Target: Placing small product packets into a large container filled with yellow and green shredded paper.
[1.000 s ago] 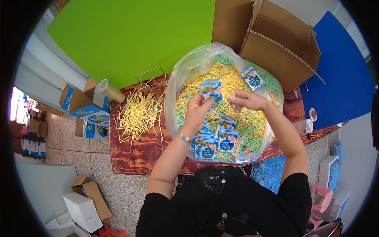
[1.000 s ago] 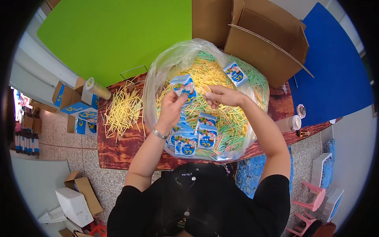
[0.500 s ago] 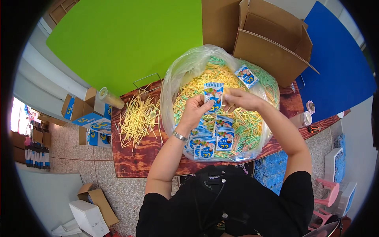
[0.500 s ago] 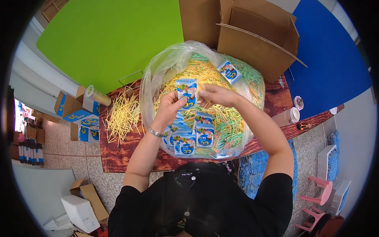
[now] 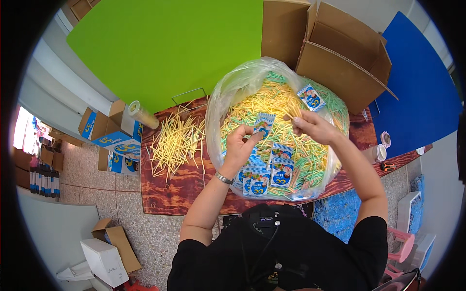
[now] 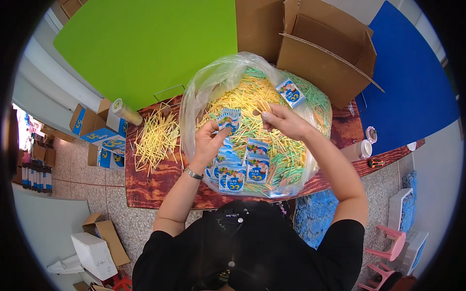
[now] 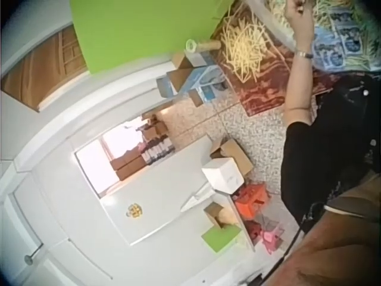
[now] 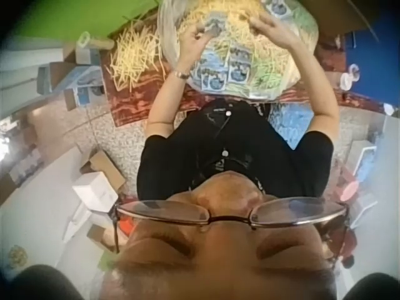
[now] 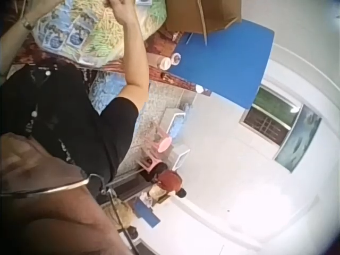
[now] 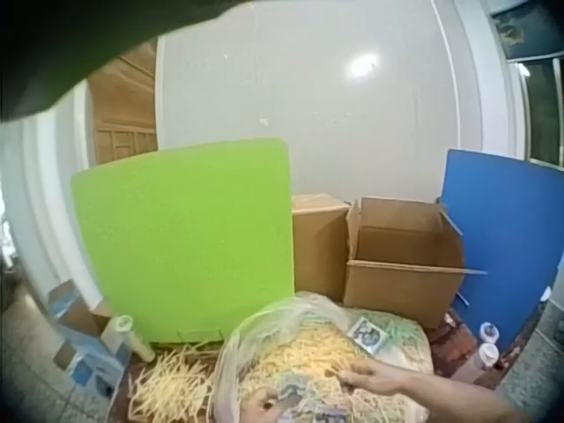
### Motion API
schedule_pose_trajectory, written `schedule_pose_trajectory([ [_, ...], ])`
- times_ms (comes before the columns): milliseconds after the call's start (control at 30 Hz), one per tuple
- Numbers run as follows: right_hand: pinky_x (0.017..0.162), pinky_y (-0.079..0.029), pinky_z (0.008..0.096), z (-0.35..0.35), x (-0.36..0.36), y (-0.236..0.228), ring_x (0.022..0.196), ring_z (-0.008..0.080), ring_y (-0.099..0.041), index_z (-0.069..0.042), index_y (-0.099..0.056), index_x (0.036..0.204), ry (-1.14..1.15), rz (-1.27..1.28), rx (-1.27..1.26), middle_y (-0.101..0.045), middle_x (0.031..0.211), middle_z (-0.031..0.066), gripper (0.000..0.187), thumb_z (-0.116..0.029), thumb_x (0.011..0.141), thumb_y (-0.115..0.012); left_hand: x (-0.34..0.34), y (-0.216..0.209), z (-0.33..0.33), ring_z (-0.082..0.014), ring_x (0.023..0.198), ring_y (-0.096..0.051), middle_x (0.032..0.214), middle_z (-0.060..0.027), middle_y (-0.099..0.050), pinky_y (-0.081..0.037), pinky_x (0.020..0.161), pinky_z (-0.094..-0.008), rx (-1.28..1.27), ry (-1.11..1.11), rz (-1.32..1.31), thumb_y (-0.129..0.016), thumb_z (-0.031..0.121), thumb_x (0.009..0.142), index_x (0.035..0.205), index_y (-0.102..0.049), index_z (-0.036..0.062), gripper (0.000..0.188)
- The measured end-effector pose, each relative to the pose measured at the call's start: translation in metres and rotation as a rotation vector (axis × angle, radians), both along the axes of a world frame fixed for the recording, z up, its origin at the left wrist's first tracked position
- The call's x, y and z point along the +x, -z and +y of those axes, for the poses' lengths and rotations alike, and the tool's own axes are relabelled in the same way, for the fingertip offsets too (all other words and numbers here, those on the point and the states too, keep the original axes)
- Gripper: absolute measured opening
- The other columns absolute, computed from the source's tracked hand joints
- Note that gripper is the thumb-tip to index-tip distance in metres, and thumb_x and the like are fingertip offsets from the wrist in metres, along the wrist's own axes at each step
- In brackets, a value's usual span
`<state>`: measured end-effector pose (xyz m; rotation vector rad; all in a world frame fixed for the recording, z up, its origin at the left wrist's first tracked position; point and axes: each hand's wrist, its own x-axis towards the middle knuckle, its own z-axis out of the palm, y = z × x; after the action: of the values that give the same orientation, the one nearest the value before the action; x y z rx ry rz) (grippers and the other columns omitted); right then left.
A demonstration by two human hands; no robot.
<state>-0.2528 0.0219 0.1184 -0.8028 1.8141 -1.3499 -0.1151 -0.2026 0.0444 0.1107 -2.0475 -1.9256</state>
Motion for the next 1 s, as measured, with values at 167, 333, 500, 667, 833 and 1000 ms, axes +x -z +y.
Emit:
schedule_pose_trajectory([
  [167, 0.063, -0.049, 0.0404, -0.016, 0.011, -0.073, 0.069, 0.0291, -0.064, -0.003, -0.048, 0.098, -0.276, 0.697, 0.261, -0.061, 0.073, 0.0135, 0.02, -0.024, 0.1, -0.049, 0.005, 0.003, 0.009, -0.003, 0.059, -0.055, 0.071, 0.0015, -0.062, -0.041, 0.049, -0.0195, -0.164, -0.194, 0.051, -0.076, 0.012, 0.082, 0.083, -0.063, 0.0031, 0.016],
  [333, 0.064, -0.046, 0.0471, -0.036, 0.015, -0.105, 0.074, 0.0377, -0.063, -0.002, -0.05, 0.096, -0.478, 0.951, 0.535, -0.063, 0.077, 0.0189, 0.02, -0.023, 0.097, -0.052, 0.004, 0.001, 0.013, -0.0059, 0.056, -0.055, 0.069, -0.0022, -0.064, -0.043, 0.05, -0.0223, -0.38, -0.285, 0.168, -0.078, 0.01, 0.08, 0.083, -0.064, 0.0015, 0.017],
  [500, 0.067, -0.046, 0.0505, -0.055, 0.02, -0.112, 0.076, 0.0385, -0.064, -0.002, -0.055, 0.096, -0.543, 1.009, 0.627, -0.064, 0.075, 0.0193, 0.016, -0.017, 0.092, -0.055, 0.008, -0.001, 0.011, -0.008, 0.056, -0.056, 0.069, -0.004, -0.065, -0.043, 0.05, -0.0237, -0.44, -0.312, 0.226, -0.078, 0.01, 0.079, 0.083, -0.064, 0.0009, 0.018],
  [667, 0.069, -0.048, 0.0484, -0.066, 0.021, -0.114, 0.079, 0.036, -0.066, -0.003, -0.058, 0.099, -0.65, 1.065, 0.792, -0.066, 0.079, 0.0177, 0.014, -0.013, 0.09, -0.055, 0.011, -0.001, 0.007, -0.0119, 0.057, -0.058, 0.071, -0.0067, -0.065, -0.045, 0.051, -0.0254, -0.461, -0.321, 0.216, -0.078, 0.007, 0.078, 0.084, -0.063, 0.0012, 0.016],
  [833, 0.065, -0.05, 0.0476, -0.077, 0.014, -0.117, 0.074, 0.0365, -0.066, -0.003, -0.059, 0.095, -0.84, 1.113, 0.911, -0.066, 0.076, 0.017, 0.016, -0.017, 0.09, -0.057, 0.008, -0.005, 0.005, -0.0173, 0.061, -0.062, 0.077, -0.0092, -0.065, -0.048, 0.053, -0.0289, -0.644, -0.317, 0.369, -0.076, 0.003, 0.077, 0.085, -0.063, 0.0008, 0.016],
  [1000, 0.072, -0.053, 0.0443, -0.092, 0.043, -0.129, 0.083, 0.0353, -0.067, 0.0, -0.069, 0.079, -0.719, 1.129, 0.897, -0.069, 0.085, 0.0183, 0.012, -0.006, 0.082, -0.059, 0.011, -0.006, 0.009, -0.0174, 0.062, -0.063, 0.08, -0.0094, -0.067, -0.049, 0.054, -0.0284, -0.661, -0.273, 0.409, -0.075, 0.002, 0.077, 0.089, -0.065, 0.0002, 0.016],
])
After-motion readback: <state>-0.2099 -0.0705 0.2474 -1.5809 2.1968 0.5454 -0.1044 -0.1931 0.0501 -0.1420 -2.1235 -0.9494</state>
